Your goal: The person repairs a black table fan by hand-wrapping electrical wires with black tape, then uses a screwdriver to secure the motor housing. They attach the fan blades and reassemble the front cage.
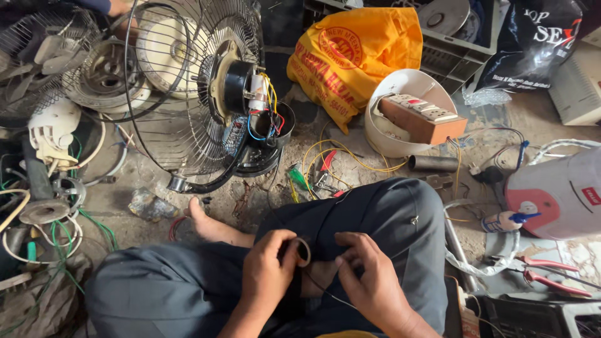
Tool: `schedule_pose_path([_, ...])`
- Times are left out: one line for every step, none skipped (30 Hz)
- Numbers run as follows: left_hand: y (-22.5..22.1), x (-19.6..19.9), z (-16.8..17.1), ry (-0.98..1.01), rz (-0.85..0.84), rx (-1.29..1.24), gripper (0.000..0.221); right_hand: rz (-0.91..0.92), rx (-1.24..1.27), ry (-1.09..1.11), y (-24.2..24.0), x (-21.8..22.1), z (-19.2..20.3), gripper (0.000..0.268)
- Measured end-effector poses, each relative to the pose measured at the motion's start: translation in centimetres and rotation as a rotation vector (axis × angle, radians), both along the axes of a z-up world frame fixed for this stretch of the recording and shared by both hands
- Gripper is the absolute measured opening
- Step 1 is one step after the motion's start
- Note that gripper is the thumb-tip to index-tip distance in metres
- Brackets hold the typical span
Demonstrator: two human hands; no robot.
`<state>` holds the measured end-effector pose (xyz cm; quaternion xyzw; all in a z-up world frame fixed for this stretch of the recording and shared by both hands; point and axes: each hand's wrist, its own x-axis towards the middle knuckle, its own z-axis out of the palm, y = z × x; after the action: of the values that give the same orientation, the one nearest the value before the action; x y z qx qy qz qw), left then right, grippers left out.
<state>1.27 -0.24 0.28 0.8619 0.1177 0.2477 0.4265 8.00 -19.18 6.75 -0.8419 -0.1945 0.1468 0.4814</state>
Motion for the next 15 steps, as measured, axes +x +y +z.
schedule_pose_path([-0.3, -0.3, 0.2, -0.008, -0.014, -0.160, 0.015, -0.001, 0.099, 0.124, -0.1, -0.1, -0.3, 0.039])
schedule_pose_path([-0.5, -0.6, 0.3, -0.016, -0.027, -0.321, 0.017, -0.004, 0.198, 0.249, -0.2, -0.1, -0.7, 0.040])
schedule_pose_path([-0.4, -0.7, 0.6, -0.033, -0.035, -0.475, 0.020, 0.001, 0.302, 0.366, -0.1, 0.0, -0.9, 0.042])
schedule_pose_path([-0.4, -0.8, 0.8, -0.013, -0.019, -0.525, 0.020, 0.051, 0.285, 0.313, -0.2, 0.0, -1.0, 0.045])
schedule_pose_path([-0.4, -0.7, 1.0, 0.004, 0.002, -0.575, 0.020, 0.106, 0.269, 0.259, 0.0, 0.2, -1.0, 0.048])
schedule_pose_path([-0.3, -0.7, 1.2, 0.020, 0.022, -0.625, 0.019, 0.160, 0.253, 0.204, 0.1, 0.4, -0.9, 0.051])
schedule_pose_path([-0.4, -0.6, 1.4, 0.026, 0.021, -0.641, 0.019, 0.211, 0.261, 0.172, 0.3, 0.6, -0.8, 0.051])
schedule_pose_path([-0.4, -0.6, 1.6, 0.033, 0.020, -0.657, 0.019, 0.261, 0.269, 0.140, 0.6, 0.7, -0.6, 0.051])
schedule_pose_path([-0.5, -0.5, 1.7, 0.040, 0.018, -0.675, 0.018, 0.309, 0.275, 0.109, 0.7, 0.8, -0.3, 0.052])
schedule_pose_path([-0.5, -0.4, 2.0, 0.048, 0.033, -0.665, 0.018, 0.338, 0.295, 0.121, 1.0, 0.9, -0.1, 0.048])
schedule_pose_path([-0.6, -0.5, 2.2, 0.057, 0.047, -0.657, 0.018, 0.364, 0.313, 0.135, 1.2, 0.9, 0.2, 0.044])
schedule_pose_path([-0.7, -0.4, 2.6, 0.066, 0.061, -0.648, 0.018, 0.391, 0.331, 0.149, 1.4, 0.9, 0.3, 0.040])
schedule_pose_path([-0.7, -0.5, 3.0, 0.060, 0.070, -0.607, 0.017, 0.379, 0.376, 0.216, 1.7, 1.0, 0.4, 0.040])
schedule_pose_path([-0.6, -0.4, 3.5, 0.053, 0.079, -0.566, 0.016, 0.366, 0.421, 0.282, 1.8, 1.1, 0.5, 0.041])
schedule_pose_path([-0.5, -0.4, 3.9, 0.047, 0.087, -0.527, 0.015, 0.350, 0.465, 0.348, 1.9, 1.2, 0.4, 0.042])
